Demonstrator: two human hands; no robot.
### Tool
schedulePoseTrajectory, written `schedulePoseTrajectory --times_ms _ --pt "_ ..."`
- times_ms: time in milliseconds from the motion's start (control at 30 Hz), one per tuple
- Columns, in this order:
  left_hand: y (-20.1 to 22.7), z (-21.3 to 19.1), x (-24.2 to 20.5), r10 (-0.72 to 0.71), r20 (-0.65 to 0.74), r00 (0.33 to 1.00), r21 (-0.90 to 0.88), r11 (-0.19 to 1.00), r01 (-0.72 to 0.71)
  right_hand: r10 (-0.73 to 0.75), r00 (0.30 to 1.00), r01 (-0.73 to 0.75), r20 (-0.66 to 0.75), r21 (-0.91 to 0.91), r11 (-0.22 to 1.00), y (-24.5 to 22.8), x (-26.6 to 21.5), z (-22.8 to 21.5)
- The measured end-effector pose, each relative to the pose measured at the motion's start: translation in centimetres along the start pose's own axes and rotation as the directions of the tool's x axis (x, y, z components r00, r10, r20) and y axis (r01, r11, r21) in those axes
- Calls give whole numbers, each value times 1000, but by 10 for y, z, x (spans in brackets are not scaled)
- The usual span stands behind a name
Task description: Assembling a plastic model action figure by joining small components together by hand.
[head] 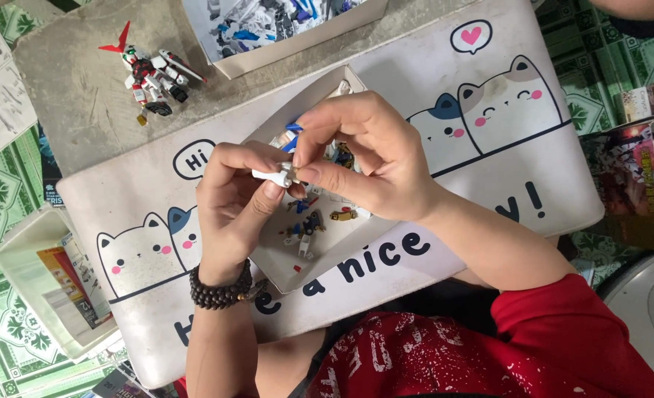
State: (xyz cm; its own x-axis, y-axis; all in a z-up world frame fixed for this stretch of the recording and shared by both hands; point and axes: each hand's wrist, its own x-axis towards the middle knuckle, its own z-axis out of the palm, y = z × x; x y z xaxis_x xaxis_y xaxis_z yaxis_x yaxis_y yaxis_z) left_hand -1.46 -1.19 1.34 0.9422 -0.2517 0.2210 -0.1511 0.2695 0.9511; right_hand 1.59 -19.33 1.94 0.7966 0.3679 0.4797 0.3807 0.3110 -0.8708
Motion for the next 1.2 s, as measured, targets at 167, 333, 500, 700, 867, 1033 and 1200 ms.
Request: schedulePoseTrajectory --times_ms 167,333,500,700,867,1033,1200 --pt "0 1 1 93 -21 995 52 994 -92 -75 997 74 -21 -70 995 0 2 -2" --pt "-3 6 -1 153 -101 983 174 976 -134 -184 983 185 25 -132 974 9 4 -10" --pt "-10 5 1 318 -95 943 396 882 -257 -204 979 205 24 -190 960 6 5 -11" --pt "-6 7 2 339 -59 939 478 835 -271 -301 947 319 109 -268 909 6 7 -11" --pt "-7 6 3 372 -51 927 495 815 -300 -319 941 337 111 -386 859 1 9 -9" --pt "-5 8 3 321 -111 941 381 888 -258 -309 943 333 126 -306 892 2 13 -8" --pt "-5 6 -3 140 -156 978 192 975 -109 -227 972 236 66 -192 953 6 6 -7"
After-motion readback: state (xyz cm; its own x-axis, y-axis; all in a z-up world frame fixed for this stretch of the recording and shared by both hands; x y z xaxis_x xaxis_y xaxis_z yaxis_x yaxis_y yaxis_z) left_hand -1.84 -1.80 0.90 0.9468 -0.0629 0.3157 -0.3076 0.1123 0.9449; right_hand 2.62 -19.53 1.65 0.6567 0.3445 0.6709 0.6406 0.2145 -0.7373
